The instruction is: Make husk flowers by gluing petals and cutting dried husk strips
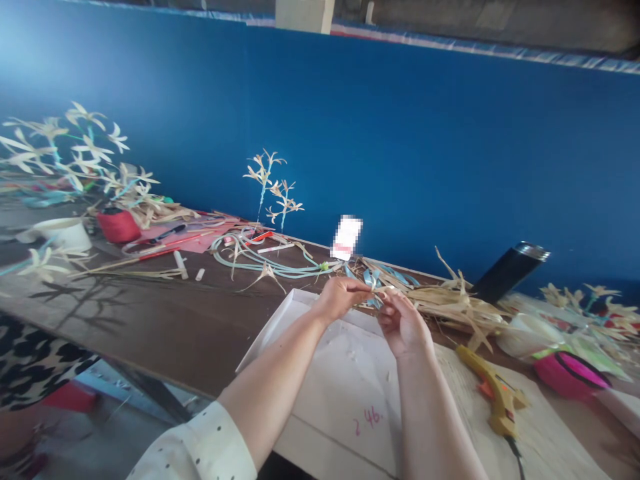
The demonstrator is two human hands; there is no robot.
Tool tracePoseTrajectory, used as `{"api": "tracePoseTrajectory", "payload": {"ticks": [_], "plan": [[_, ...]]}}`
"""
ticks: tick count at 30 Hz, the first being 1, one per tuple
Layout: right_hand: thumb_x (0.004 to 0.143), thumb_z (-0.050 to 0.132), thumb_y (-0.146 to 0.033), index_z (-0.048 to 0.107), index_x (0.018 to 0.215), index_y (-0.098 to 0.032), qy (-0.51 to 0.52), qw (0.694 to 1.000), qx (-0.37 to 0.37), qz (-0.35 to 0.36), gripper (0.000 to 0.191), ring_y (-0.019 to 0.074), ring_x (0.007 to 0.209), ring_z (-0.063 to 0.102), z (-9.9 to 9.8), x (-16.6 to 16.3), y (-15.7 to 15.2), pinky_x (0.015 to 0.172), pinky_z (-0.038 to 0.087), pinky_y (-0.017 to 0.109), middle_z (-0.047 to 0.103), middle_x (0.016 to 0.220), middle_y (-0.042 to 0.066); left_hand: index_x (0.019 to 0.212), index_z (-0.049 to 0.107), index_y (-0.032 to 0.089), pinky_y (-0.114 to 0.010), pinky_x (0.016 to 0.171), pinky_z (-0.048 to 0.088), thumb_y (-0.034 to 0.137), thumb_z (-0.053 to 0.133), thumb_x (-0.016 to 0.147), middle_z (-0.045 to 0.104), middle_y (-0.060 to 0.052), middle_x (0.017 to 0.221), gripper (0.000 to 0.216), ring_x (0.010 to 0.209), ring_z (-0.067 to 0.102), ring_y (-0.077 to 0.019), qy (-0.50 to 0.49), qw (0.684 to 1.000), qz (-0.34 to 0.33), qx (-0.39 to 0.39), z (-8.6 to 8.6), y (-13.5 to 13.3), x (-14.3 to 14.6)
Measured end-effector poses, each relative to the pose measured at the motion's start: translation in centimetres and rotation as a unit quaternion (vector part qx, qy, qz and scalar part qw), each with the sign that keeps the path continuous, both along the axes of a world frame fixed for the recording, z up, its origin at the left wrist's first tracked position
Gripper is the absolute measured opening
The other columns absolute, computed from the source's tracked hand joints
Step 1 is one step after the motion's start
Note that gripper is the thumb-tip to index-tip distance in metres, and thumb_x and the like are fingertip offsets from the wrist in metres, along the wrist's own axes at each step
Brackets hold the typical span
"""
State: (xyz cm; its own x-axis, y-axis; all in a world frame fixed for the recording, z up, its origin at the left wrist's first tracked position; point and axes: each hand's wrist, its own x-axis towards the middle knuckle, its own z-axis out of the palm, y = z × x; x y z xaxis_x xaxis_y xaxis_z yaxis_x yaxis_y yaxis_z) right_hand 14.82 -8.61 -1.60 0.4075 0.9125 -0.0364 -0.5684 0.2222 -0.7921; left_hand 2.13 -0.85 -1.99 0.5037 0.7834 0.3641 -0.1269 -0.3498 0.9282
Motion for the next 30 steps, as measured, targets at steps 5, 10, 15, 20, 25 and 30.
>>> {"api": "tracePoseTrajectory", "payload": {"ticks": [5, 10, 15, 20, 25, 30], "plan": [[0.062, 0.074, -0.022, 0.06, 0.075, -0.018, -0.004, 1.0, -0.006, -0.005, 0.021, 0.0011, 0.044, 0.042, 0.0, 0.0, 0.0, 0.034, 0.032, 0.01, 0.055, 0.065, -0.006, 0.085, 0.071, 0.015, -0.024, 0.069, 0.046, 0.037, 0.068, 0.064, 0.069, -0.006, 0.081, 0.031, 0.078, 0.061, -0.0172, -0.002, 1.0, 0.001, 0.022, 0.1, 0.0, 0.0], [0.06, 0.075, -0.023, 0.059, 0.074, -0.019, -0.016, 1.0, -0.003, -0.007, 0.022, 0.0022, 0.044, 0.043, 0.0, 0.0, 0.1, 0.034, 0.032, 0.012, 0.055, 0.065, -0.006, 0.083, 0.071, 0.015, -0.023, 0.07, 0.046, 0.036, 0.067, 0.065, 0.069, -0.006, 0.082, 0.028, 0.078, 0.061, -0.0168, 0.001, 0.999, 0.013, 0.045, 0.0, 0.1, 0.1], [0.06, 0.075, -0.025, 0.057, 0.074, -0.019, -0.024, 1.0, -0.001, -0.003, 0.023, 0.0026, 0.044, 0.042, 0.0, -0.1, 0.1, 0.035, 0.031, 0.013, 0.054, 0.065, -0.006, 0.083, 0.071, 0.017, -0.023, 0.07, 0.046, 0.037, 0.066, 0.067, 0.068, -0.006, 0.083, 0.026, 0.078, 0.061, -0.016, -0.006, 0.995, 0.037, 0.095, -0.5, 0.2, 0.3], [0.06, 0.074, -0.026, 0.056, 0.073, -0.02, -0.037, 0.999, -0.008, 0.006, 0.023, 0.0032, 0.044, 0.042, 0.1, 0.0, 0.0, 0.035, 0.031, 0.014, 0.055, 0.067, -0.005, 0.083, 0.071, 0.017, -0.023, 0.071, 0.046, 0.038, 0.067, 0.067, 0.068, -0.006, 0.085, 0.027, 0.079, 0.062, -0.0163, -0.005, 0.994, 0.048, 0.099, -0.9, 0.4, 0.5], [0.059, 0.074, -0.022, 0.056, 0.073, -0.019, -0.023, 1.0, -0.005, 0.02, 0.023, 0.003, 0.045, 0.043, 0.0, 0.1, 0.0, 0.036, 0.031, 0.013, 0.057, 0.068, -0.005, 0.088, 0.069, 0.017, -0.022, 0.07, 0.046, 0.038, 0.065, 0.068, 0.068, -0.005, 0.086, 0.029, 0.081, 0.062, -0.017, 0.011, 0.995, 0.029, 0.093, -0.6, 0.2, 0.3], [0.059, 0.073, -0.02, 0.057, 0.074, -0.019, -0.022, 1.0, -0.003, 0.02, 0.021, 0.0029, 0.045, 0.042, -0.2, 0.2, 0.1, 0.035, 0.031, 0.013, 0.058, 0.07, -0.004, 0.087, 0.069, 0.016, -0.021, 0.067, 0.044, 0.04, 0.062, 0.071, 0.068, -0.004, 0.082, 0.03, 0.079, 0.061, -0.0163, 0.04, 0.994, 0.012, 0.097, 0.0, -0.2, 0.0]]}}
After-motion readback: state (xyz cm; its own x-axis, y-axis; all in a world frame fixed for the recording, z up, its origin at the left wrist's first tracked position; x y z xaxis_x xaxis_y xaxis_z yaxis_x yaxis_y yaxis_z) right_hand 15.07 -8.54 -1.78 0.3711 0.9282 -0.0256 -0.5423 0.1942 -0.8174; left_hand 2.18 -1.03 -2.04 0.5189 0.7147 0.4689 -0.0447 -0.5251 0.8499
